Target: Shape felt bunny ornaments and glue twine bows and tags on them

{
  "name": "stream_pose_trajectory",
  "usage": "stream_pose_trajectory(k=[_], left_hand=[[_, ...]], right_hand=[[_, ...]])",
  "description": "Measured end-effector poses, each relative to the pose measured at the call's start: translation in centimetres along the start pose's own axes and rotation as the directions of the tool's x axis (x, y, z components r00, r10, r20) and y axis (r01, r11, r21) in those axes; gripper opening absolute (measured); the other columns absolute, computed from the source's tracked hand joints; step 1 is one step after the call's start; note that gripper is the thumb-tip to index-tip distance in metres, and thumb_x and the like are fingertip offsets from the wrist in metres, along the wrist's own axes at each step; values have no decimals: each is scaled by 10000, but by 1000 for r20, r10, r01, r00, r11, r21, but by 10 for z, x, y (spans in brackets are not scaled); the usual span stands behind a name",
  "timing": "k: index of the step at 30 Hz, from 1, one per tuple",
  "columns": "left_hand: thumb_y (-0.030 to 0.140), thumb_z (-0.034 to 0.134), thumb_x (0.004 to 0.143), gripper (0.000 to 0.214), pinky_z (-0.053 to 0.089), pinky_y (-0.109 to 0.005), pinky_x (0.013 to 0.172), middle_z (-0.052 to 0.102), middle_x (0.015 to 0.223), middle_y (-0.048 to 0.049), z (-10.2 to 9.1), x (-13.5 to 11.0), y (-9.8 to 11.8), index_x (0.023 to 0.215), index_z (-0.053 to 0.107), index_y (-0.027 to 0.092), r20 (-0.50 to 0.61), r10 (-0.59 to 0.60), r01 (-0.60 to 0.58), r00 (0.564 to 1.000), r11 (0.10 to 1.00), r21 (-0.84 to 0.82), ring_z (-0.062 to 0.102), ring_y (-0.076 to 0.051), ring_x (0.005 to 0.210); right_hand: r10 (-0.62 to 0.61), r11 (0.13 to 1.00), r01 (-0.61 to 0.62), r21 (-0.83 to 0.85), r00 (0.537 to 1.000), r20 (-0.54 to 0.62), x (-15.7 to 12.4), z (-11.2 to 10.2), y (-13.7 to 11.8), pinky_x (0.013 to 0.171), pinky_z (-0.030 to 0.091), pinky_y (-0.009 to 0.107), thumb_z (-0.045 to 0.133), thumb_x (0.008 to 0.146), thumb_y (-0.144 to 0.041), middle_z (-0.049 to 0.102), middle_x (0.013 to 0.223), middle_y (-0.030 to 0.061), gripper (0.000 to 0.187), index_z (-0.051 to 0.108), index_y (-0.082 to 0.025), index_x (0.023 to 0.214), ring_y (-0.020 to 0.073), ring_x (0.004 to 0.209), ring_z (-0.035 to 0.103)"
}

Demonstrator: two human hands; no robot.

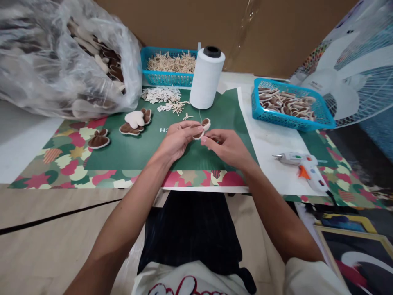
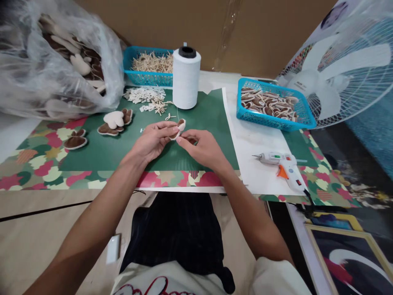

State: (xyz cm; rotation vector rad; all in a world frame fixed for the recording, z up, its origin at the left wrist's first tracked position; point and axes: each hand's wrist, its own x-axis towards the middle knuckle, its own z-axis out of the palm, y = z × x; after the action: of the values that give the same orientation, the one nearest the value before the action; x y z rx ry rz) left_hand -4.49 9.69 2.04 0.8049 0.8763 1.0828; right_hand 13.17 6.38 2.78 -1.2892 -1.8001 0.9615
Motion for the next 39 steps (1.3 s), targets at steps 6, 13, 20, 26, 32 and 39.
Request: stream_pose_trajectory(k=[6,13,20,26,32,39], left_hand=[[175,924,598,266,535,-287,725,713,686,-5,3,0,-8,774,728,145,-34,113,-110,993,991,81,650,-122,667],[90,849,628,209,482,-267,641,682,619,15,5,-3,-11,768,708,155,-46,146,-126,988,948,293,613,-114,601],[134,896,608,179,512,-252,691,730,719,-26,3,1,-7,716,755,128,-30,6,-5,1000,999,40,648,-107,663],[89,862,634,108,556,-232,805,764,812,-53,6,0,0,689,770,105,17,-66,67,998,995,-79,690,-104,755],[55,894,579,171,541,-229,719,712,665,-20,7,-1,-1,661,751,100,2,-66,66,998,996,-60,644,-92,655],[55,848,605,162,507,-250,674,688,631,-15,8,-2,-3,666,707,105,-44,-32,32,998,999,-7,628,-98,613]], right_hand=[[-269,873,154,-463,944,-192,-9,10,-3,629,381,324,580,987,-286,756,771,36,240,755,-216,838,182,684,625],[-450,517,296,-803,892,39,-2,-9,-20,630,337,367,504,1003,-191,727,777,75,280,691,-213,796,235,771,606],[-499,677,276,-682,854,-149,-13,-19,-4,751,502,351,566,1030,-250,739,1059,82,160,663,-237,1156,230,887,658],[-698,478,389,-787,713,-71,-8,-16,21,809,514,378,621,1020,-285,723,1033,82,145,644,-245,1157,253,927,660],[-692,412,459,-787,720,57,5,-20,14,781,494,379,612,1035,-328,741,1019,68,197,705,-275,1200,241,896,646],[-602,508,478,-716,792,102,15,-29,5,779,463,375,626,1030,-337,765,944,43,157,771,-282,1005,233,865,635]])
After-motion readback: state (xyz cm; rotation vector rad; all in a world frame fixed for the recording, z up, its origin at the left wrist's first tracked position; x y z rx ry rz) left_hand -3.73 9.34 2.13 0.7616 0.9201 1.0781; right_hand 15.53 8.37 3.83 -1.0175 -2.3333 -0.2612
